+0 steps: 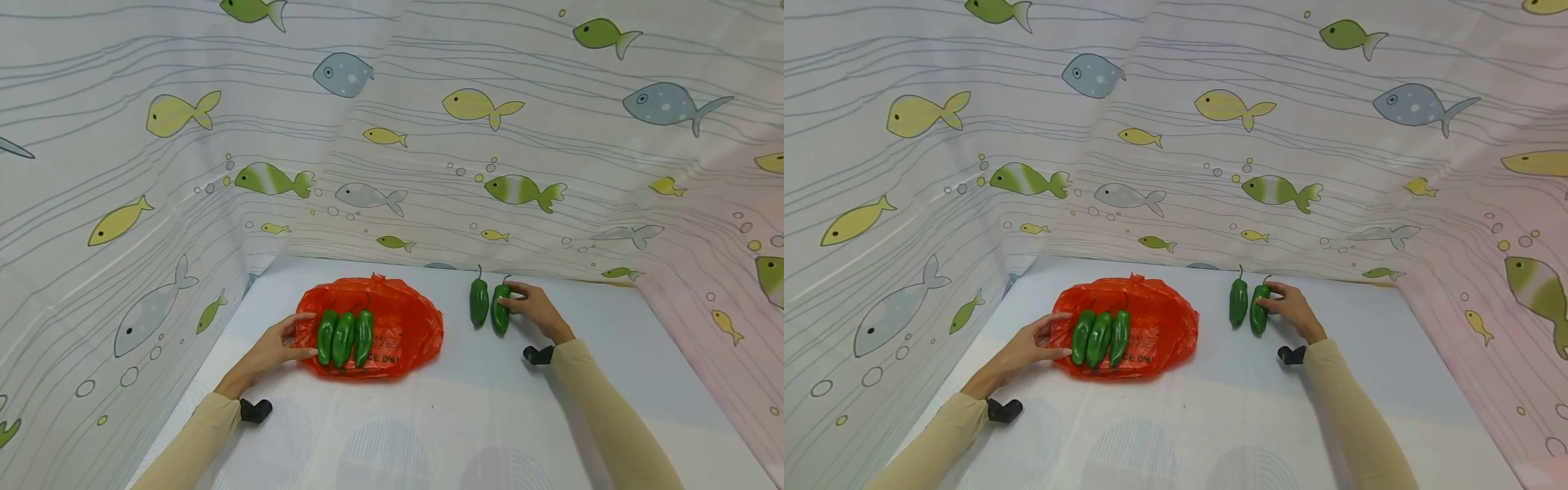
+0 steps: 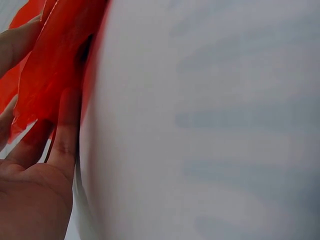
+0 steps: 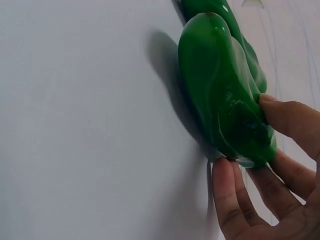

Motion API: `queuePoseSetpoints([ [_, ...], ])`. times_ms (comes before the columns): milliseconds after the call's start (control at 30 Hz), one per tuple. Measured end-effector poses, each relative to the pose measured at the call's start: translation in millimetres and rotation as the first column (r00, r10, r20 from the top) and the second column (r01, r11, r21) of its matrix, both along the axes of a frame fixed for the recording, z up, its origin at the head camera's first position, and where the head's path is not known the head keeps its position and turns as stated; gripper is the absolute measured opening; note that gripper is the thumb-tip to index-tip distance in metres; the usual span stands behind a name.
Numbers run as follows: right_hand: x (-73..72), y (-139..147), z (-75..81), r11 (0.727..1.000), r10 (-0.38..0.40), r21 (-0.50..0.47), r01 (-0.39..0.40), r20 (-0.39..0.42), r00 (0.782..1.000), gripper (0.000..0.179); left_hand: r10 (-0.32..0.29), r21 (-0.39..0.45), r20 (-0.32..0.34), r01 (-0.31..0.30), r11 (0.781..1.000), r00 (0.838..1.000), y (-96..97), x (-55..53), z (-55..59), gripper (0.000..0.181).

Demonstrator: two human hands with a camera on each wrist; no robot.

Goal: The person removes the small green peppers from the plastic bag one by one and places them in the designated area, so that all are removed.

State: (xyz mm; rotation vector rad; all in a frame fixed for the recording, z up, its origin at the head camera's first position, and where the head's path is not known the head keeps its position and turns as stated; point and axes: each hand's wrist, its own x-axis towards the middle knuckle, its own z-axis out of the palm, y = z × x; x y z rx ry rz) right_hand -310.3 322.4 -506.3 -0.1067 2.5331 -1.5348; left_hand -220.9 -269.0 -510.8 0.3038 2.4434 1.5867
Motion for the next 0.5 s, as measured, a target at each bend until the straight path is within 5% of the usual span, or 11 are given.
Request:
queuePoseSetpoints([
  [500, -5.4, -5.6, 0.7, 0.999, -0.041, -0.015, 0.041, -0.04, 0.998, 0.066, -0.004, -0.005, 0.019, 0.004, 1.0, 1.0, 0.9, 0.8, 4.1, 0.077],
])
